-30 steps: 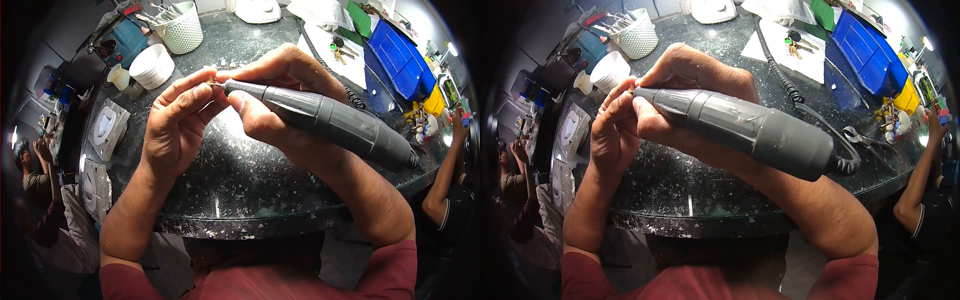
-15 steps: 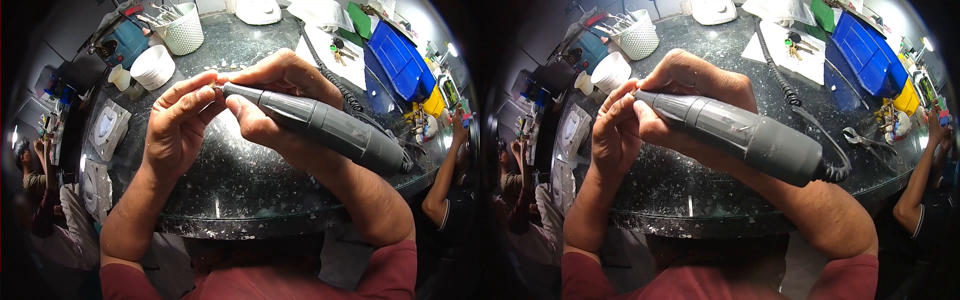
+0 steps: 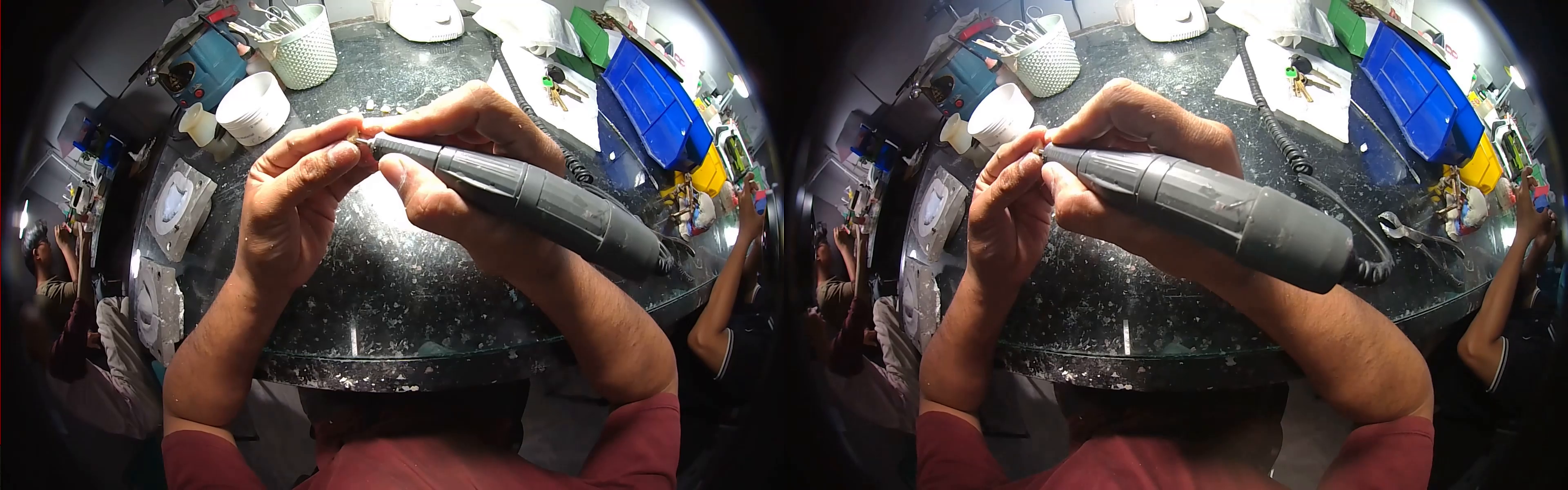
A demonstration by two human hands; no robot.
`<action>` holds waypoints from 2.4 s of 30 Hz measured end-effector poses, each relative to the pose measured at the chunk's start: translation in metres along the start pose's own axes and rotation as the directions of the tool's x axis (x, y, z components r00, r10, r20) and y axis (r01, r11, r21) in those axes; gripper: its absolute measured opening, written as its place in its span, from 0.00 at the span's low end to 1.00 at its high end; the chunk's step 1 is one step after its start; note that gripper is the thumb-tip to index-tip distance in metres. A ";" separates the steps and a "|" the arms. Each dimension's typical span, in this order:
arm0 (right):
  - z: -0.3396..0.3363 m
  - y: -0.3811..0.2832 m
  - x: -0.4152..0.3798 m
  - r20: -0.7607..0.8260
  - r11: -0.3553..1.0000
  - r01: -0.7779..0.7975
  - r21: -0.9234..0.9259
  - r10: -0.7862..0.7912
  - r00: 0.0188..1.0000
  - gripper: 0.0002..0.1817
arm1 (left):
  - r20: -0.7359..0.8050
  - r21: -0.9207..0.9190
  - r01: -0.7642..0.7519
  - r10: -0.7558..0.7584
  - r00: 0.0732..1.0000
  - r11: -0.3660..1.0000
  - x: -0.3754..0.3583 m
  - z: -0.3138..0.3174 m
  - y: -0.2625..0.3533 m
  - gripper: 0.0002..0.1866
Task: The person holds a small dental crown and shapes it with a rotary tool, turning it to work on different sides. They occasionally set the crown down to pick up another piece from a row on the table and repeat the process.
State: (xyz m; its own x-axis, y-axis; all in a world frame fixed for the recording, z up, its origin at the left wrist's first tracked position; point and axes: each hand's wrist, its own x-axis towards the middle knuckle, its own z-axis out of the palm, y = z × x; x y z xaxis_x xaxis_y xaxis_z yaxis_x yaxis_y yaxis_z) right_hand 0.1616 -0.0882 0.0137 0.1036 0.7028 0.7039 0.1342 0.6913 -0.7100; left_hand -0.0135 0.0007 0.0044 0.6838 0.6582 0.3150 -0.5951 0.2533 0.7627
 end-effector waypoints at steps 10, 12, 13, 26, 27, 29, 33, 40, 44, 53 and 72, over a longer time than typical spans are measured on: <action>0.000 -0.006 0.000 -0.032 1.000 0.014 -0.018 -0.015 0.999 0.12 | 0.009 -0.009 -0.017 0.017 1.000 1.000 0.001 0.003 -0.002 0.16; 0.000 -0.008 0.000 -0.026 1.000 -0.007 -0.018 0.006 1.000 0.11 | 0.007 -0.017 -0.014 0.014 1.000 1.000 0.001 0.003 -0.002 0.16; 0.000 -0.007 0.000 -0.025 1.000 -0.007 -0.018 0.006 1.000 0.11 | 0.006 -0.010 -0.017 0.017 1.000 1.000 0.001 0.003 -0.002 0.16; 0.001 -0.004 0.001 -0.024 1.000 -0.018 -0.016 0.017 1.000 0.11 | 0.009 -0.018 0.008 -0.008 1.000 1.000 0.000 -0.003 0.000 0.16; 0.001 -0.004 0.001 -0.019 1.000 -0.011 -0.025 0.011 1.000 0.11 | 0.010 -0.018 0.008 -0.008 1.000 1.000 0.000 -0.003 -0.001 0.16; 0.001 -0.003 0.001 -0.016 1.000 -0.003 0.002 0.003 1.000 0.12 | 0.033 -0.017 -0.018 0.019 0.999 1.000 0.001 -0.001 -0.002 0.16; 0.001 -0.008 0.002 0.004 0.999 -0.026 -0.047 0.026 1.000 0.12 | 0.020 -0.016 -0.005 0.006 1.000 1.000 0.001 -0.003 -0.001 0.17; 0.000 -0.004 0.002 -0.028 0.999 0.052 -0.008 -0.052 0.998 0.12 | 0.019 -0.064 0.014 -0.013 1.000 0.998 0.001 0.001 -0.002 0.17; 0.001 -0.004 0.001 -0.031 0.999 0.043 -0.010 -0.043 0.999 0.12 | 0.022 -0.071 0.022 -0.020 1.000 0.997 0.001 0.000 -0.002 0.17; 0.001 -0.004 0.002 -0.017 1.000 0.008 -0.021 -0.008 1.000 0.11 | 0.026 0.035 -0.023 0.022 0.999 0.999 0.001 -0.002 0.001 0.16; 0.001 -0.007 0.002 -0.009 1.000 -0.009 0.024 0.010 1.000 0.12 | -0.017 -0.126 0.034 -0.036 0.999 0.991 0.001 0.001 -0.001 0.19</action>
State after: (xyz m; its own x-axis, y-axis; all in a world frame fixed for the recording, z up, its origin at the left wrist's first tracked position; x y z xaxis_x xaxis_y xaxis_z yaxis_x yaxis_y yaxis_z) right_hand 0.1603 -0.0919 0.0199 0.1137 0.7078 0.6972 0.1093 0.6886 -0.7168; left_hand -0.0118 0.0002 0.0044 0.6977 0.6605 0.2776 -0.6201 0.3626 0.6957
